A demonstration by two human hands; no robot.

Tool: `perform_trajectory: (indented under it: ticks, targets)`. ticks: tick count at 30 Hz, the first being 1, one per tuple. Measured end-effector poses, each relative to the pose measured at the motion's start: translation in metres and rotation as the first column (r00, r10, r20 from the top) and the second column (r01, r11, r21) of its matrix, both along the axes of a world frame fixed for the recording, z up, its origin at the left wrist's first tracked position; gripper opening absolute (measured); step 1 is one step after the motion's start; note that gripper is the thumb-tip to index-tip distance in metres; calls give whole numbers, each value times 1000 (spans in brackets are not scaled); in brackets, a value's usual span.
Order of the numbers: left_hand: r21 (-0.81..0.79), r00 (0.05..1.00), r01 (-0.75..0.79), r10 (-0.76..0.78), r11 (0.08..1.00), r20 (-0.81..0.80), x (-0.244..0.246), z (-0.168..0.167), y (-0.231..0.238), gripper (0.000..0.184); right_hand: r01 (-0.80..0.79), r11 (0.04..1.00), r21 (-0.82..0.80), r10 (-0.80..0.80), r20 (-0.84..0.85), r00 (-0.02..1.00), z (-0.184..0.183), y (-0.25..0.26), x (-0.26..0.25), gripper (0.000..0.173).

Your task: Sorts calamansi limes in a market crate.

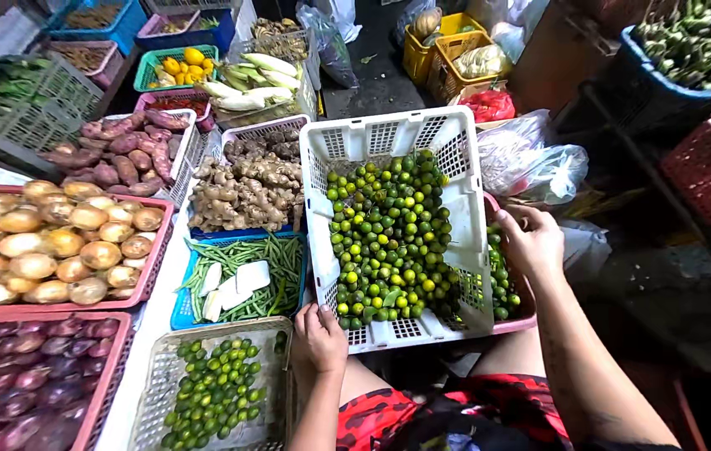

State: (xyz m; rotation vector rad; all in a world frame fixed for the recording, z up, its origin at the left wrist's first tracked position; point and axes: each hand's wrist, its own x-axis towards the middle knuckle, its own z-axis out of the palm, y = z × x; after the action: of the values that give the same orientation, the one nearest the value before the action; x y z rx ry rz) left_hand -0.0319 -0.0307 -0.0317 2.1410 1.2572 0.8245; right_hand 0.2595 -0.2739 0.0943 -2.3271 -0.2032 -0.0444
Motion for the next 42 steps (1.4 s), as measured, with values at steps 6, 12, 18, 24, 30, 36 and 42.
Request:
perform_trajectory:
  ticks: [6,12,18,24,30,36,42]
  targets:
    - [-6,1000,-2,2,1000,-8,0,1,0,35,-260,963,-66,268,207,941,12,74,14,26]
    - [-5,998,-19,20,1000,58,2,-3,0,32,-599,592,-539,613,-181,769,-26,182,76,32]
    - [23,997,-12,10,1000,78,0,-3,0,32,-423,905,-35,404,-237,884,-28,174,89,32]
    - [3,998,7,-7,1000,55,0,0,2,32,-378,920,108,389,-380,839,-37,191,65,31]
    - [0,999,5,-5,1000,50,1,0,1,31,-500,652,-570,421,-277,864,-53,226,34,55]
    - [7,997,5,-6,1000,76,1,-5,3,30,-476,819,-320,409,-257,876,-18,205,34,46]
    - [-94,989,45,-57,995,-137,-5,10,-1,33,-775,558,295,829,-168,533,41,229,-148,40]
